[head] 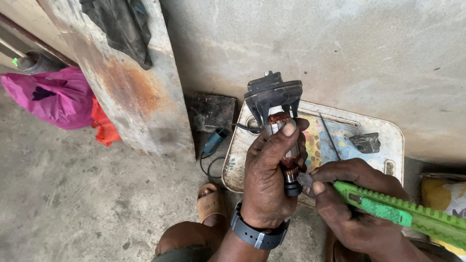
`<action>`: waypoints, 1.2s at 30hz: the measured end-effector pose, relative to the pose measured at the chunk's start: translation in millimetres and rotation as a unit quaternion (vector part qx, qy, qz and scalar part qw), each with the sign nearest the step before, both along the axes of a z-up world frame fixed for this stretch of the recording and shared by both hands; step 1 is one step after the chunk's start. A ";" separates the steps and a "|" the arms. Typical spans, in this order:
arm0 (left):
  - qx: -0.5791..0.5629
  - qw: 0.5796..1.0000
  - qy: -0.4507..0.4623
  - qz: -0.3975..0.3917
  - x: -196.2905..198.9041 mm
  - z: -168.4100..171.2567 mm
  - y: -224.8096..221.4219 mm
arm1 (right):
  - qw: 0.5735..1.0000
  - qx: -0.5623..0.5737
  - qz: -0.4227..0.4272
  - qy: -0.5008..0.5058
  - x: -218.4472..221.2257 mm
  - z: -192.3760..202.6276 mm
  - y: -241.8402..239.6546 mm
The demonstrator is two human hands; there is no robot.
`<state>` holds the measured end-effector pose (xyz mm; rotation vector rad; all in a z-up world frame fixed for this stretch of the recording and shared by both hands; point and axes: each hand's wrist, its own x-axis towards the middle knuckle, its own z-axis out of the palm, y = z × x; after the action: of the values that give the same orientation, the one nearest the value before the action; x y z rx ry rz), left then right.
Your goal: Disassembling a power tool motor to inspect and clean the armature using a screwdriver and utility knife.
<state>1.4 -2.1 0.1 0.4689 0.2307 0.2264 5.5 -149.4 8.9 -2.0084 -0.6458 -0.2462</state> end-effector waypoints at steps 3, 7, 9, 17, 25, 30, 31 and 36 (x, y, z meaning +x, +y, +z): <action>0.017 1.000 0.001 0.004 0.6 1.2 1.1 | 0.999 -0.019 0.019 0.018 0.4 7.4 0.8; 0.002 1.000 -0.014 0.012 -1.2 1.0 -0.1 | 0.999 -0.009 0.013 0.036 0.5 2.9 -1.3; 0.017 1.000 0.012 0.012 -1.1 1.0 0.2 | 0.999 0.018 0.005 0.028 -0.2 -1.5 -1.4; 0.012 1.000 -0.011 0.010 -2.1 0.9 0.1 | 1.000 0.009 -0.026 0.009 -2.6 -4.2 0.3; 0.013 1.000 -0.017 0.007 -1.3 0.5 -1.7 | 0.998 -0.036 -0.052 0.021 -4.0 -1.1 1.8; 0.017 0.999 -0.025 0.016 -1.5 0.3 -1.7 | 0.998 -0.013 -0.047 -0.043 -6.8 -2.4 6.1; 0.017 0.999 -0.025 0.016 -1.3 -0.3 -1.7 | 0.998 -0.013 -0.046 -0.043 -6.0 -0.5 6.2; 0.019 1.000 -0.007 0.009 -1.2 -1.5 -3.2 | 0.996 -0.077 -0.047 -0.003 -3.9 12.4 5.2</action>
<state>0.2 -5.3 -1.4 0.5036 0.2164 0.2519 1.6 -144.2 21.3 -2.1908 -0.5900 -0.2661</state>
